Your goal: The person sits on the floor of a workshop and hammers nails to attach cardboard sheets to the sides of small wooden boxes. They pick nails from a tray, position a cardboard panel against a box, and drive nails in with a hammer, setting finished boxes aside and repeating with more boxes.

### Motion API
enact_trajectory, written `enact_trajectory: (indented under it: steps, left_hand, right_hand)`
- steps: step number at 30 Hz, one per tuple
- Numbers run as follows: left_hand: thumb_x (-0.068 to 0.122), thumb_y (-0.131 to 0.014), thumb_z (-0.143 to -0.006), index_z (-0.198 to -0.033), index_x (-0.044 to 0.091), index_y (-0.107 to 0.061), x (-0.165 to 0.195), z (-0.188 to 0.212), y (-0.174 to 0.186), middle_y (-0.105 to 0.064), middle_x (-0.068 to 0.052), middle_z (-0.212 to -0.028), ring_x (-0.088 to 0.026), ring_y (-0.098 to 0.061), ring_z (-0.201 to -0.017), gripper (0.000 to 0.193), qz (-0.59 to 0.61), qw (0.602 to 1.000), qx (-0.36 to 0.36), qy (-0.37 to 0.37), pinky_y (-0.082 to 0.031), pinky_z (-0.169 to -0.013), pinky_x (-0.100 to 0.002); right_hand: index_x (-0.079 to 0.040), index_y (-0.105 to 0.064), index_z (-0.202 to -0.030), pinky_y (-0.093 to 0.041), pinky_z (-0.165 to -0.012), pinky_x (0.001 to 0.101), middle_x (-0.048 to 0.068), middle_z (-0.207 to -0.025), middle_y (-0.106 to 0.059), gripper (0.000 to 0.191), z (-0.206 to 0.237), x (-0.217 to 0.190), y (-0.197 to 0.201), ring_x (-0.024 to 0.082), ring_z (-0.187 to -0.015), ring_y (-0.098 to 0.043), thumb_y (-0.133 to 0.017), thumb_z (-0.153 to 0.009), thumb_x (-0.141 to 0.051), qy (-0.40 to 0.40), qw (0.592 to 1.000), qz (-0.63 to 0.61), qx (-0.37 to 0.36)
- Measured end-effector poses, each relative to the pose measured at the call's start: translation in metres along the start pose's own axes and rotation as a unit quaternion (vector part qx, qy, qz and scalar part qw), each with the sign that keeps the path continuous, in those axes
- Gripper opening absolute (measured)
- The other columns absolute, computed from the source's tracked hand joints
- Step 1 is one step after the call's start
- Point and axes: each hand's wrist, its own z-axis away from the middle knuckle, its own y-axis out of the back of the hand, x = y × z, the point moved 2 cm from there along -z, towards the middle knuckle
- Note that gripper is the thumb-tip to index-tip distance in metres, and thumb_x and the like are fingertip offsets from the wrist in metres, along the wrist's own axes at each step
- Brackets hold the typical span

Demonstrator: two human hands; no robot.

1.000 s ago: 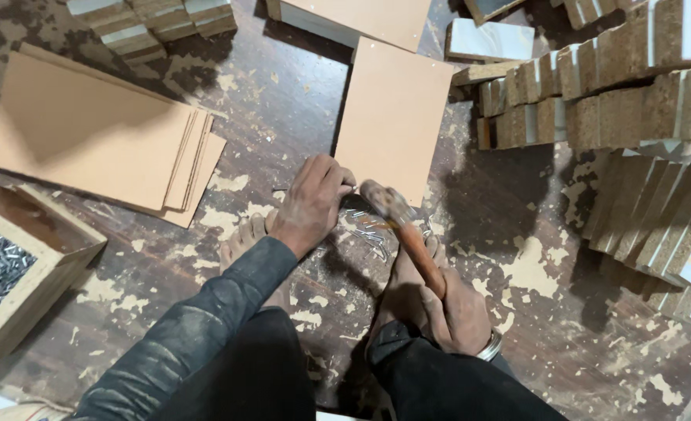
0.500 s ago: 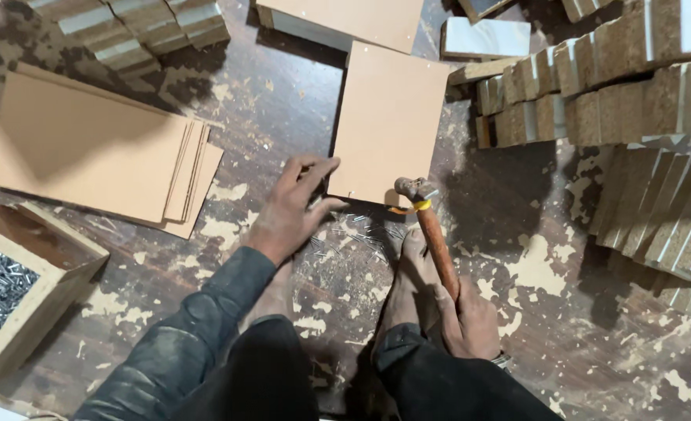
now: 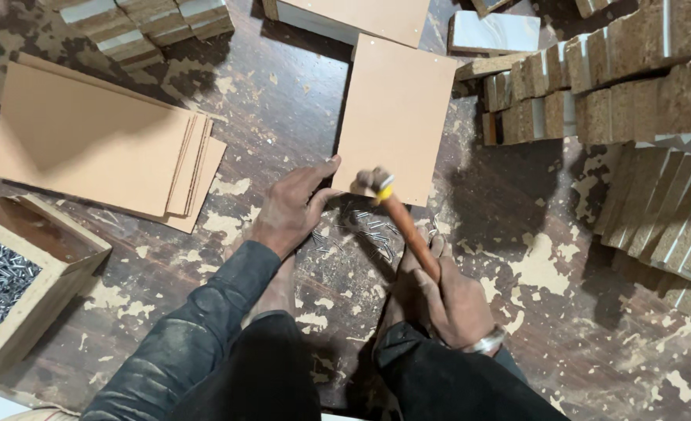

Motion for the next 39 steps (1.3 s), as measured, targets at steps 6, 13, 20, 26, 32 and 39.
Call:
enact_trajectory:
  steps: [6,13,20,26,32,39]
  left_hand:
    - [0.015,-0.074,-0.094,-0.137,0.013,-0.059,0.005,-0.004,0.004,-0.073,-0.016,-0.122,-0.029,-0.073,-0.109,0.046,-0.007,0.998,0.022,-0.062,-0.061,-0.093,-0.040]
    - [0.008,-0.074,-0.091,-0.137,0.010,-0.061,0.007,-0.008,0.011,-0.072,-0.018,-0.119,-0.033,-0.071,-0.109,0.048,0.017,1.000,0.004,-0.021,-0.059,-0.095,-0.043]
    - [0.011,-0.076,-0.087,-0.137,0.009,-0.058,0.011,-0.011,0.010,-0.071,-0.020,-0.119,-0.036,-0.069,-0.108,0.053,-0.006,0.998,0.015,-0.061,-0.057,-0.093,-0.043]
    - [0.011,-0.076,-0.092,-0.140,0.011,-0.056,0.013,-0.008,0.015,-0.070,-0.020,-0.124,-0.036,-0.070,-0.112,0.052,0.025,0.999,0.019,-0.026,-0.058,-0.095,-0.043]
    - [0.003,-0.076,-0.081,-0.149,0.008,-0.046,0.015,-0.009,0.020,-0.068,-0.022,-0.126,-0.040,-0.063,-0.115,0.074,0.045,0.999,0.023,0.002,-0.050,-0.100,-0.049]
    - [0.003,-0.074,-0.084,-0.148,0.012,-0.050,0.014,-0.007,0.020,-0.067,-0.019,-0.127,-0.037,-0.062,-0.119,0.069,0.047,0.998,0.004,0.047,-0.049,-0.103,-0.046]
  right_hand:
    - [0.000,-0.062,-0.110,-0.054,-0.050,0.0351,0.016,-0.079,-0.068,0.023,-0.002,-0.012,0.006,0.025,-0.055,-0.067,-0.051,-0.104,-0.020,0.200,0.967,-0.128,0.096]
    - [0.000,-0.063,-0.110,-0.050,-0.056,0.0387,0.017,-0.073,-0.065,0.020,0.002,-0.001,-0.002,0.031,-0.062,-0.065,-0.058,-0.100,-0.017,0.106,0.986,-0.102,0.073]
    - [-0.001,-0.058,-0.133,-0.050,-0.052,0.0417,0.016,-0.066,-0.064,0.042,-0.011,0.003,-0.010,0.030,-0.053,-0.061,-0.059,-0.096,-0.021,-0.020,0.999,0.022,0.025]
    - [-0.005,-0.061,-0.115,-0.054,-0.058,0.0410,0.016,-0.074,-0.067,0.023,0.006,-0.007,0.002,0.025,-0.060,-0.068,-0.055,-0.100,-0.021,0.086,0.976,-0.139,0.145]
    - [-0.004,-0.064,-0.116,-0.051,-0.056,0.0506,0.022,-0.071,-0.068,0.031,-0.012,-0.009,0.000,0.040,-0.063,-0.065,-0.064,-0.094,-0.025,-0.030,0.995,0.055,0.078]
    - [-0.005,-0.059,-0.112,-0.053,-0.054,0.0498,0.021,-0.071,-0.068,0.030,0.001,-0.005,-0.012,0.039,-0.055,-0.067,-0.058,-0.099,-0.032,-0.001,0.997,-0.004,0.071]
